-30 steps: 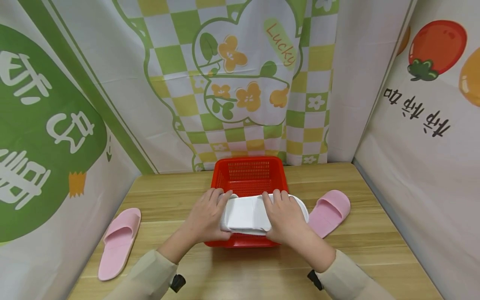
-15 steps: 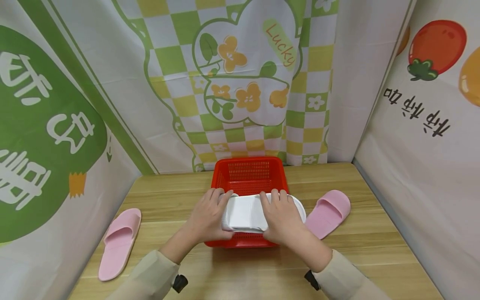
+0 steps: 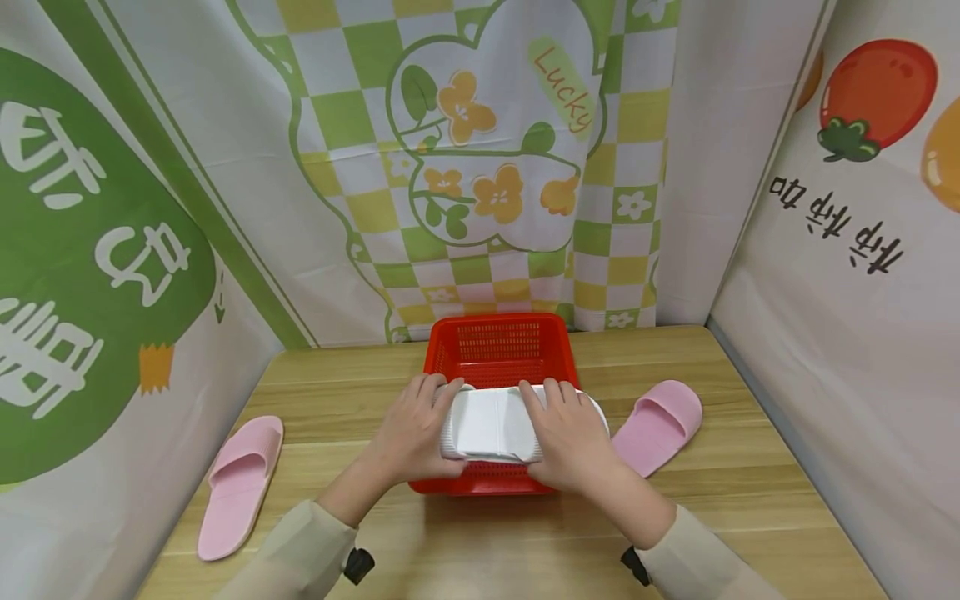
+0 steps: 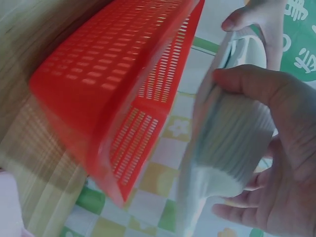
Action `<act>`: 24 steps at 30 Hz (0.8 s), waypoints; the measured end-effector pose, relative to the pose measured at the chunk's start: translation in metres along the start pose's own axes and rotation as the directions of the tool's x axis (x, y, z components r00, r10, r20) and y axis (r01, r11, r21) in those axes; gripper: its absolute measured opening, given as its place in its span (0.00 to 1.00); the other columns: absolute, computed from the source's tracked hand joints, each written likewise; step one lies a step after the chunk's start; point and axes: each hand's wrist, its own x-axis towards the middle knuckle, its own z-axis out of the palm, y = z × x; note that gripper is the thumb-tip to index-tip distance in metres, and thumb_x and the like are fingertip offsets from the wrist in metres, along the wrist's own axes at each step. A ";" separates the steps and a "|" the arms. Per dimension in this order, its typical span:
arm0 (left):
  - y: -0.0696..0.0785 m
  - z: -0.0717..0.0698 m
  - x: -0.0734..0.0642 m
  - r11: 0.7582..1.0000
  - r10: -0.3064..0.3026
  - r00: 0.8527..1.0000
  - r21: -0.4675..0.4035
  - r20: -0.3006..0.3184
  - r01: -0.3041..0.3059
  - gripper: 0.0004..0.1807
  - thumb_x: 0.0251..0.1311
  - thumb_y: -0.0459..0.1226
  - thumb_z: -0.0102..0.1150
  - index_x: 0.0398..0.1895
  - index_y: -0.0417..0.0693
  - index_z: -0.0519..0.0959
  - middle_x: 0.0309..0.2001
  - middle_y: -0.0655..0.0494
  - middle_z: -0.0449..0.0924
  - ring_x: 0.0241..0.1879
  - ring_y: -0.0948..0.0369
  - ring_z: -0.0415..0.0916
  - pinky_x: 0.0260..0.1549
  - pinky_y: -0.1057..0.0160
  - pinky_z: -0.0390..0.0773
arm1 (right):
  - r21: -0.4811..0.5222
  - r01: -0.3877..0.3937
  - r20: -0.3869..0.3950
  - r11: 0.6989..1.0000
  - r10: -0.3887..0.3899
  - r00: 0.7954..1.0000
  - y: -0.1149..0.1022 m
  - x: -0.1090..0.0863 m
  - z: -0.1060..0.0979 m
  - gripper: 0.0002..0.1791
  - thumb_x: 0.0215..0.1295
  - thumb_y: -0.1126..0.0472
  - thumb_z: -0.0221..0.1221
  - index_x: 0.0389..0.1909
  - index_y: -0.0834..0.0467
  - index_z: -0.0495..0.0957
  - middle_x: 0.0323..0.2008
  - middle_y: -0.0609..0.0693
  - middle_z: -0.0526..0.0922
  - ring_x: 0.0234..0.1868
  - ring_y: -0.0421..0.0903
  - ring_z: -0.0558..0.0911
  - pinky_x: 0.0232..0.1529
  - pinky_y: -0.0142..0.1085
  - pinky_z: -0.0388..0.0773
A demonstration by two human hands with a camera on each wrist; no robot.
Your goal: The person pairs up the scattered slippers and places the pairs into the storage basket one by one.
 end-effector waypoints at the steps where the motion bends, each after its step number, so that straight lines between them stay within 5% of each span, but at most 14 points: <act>1: 0.000 0.000 0.000 1.000 0.000 1.000 -0.001 -0.008 0.000 0.54 0.30 0.63 0.65 0.62 0.42 0.67 0.49 0.45 0.69 0.45 0.50 0.66 0.44 0.54 0.73 | 0.007 0.015 -0.018 1.000 -0.014 1.000 0.002 -0.001 0.001 0.54 0.33 0.44 0.73 0.64 0.63 0.65 0.48 0.62 0.72 0.46 0.59 0.73 0.40 0.50 0.77; 12: -0.002 -0.002 0.000 1.000 -0.007 0.999 -0.020 -0.037 0.006 0.55 0.28 0.64 0.66 0.62 0.43 0.66 0.49 0.44 0.69 0.46 0.50 0.67 0.41 0.55 0.75 | 0.140 0.162 -0.135 0.977 -0.143 0.980 0.018 -0.010 0.009 0.55 0.44 0.35 0.70 0.68 0.62 0.61 0.59 0.63 0.69 0.60 0.61 0.69 0.59 0.56 0.66; 24: -0.003 -0.002 0.000 0.998 0.064 0.994 0.022 -0.094 -0.062 0.56 0.30 0.64 0.63 0.64 0.39 0.66 0.48 0.44 0.70 0.46 0.48 0.67 0.48 0.52 0.71 | 0.160 0.201 -0.212 0.966 -0.165 0.963 0.022 -0.009 0.016 0.54 0.43 0.37 0.70 0.66 0.63 0.62 0.55 0.61 0.71 0.57 0.59 0.71 0.55 0.55 0.71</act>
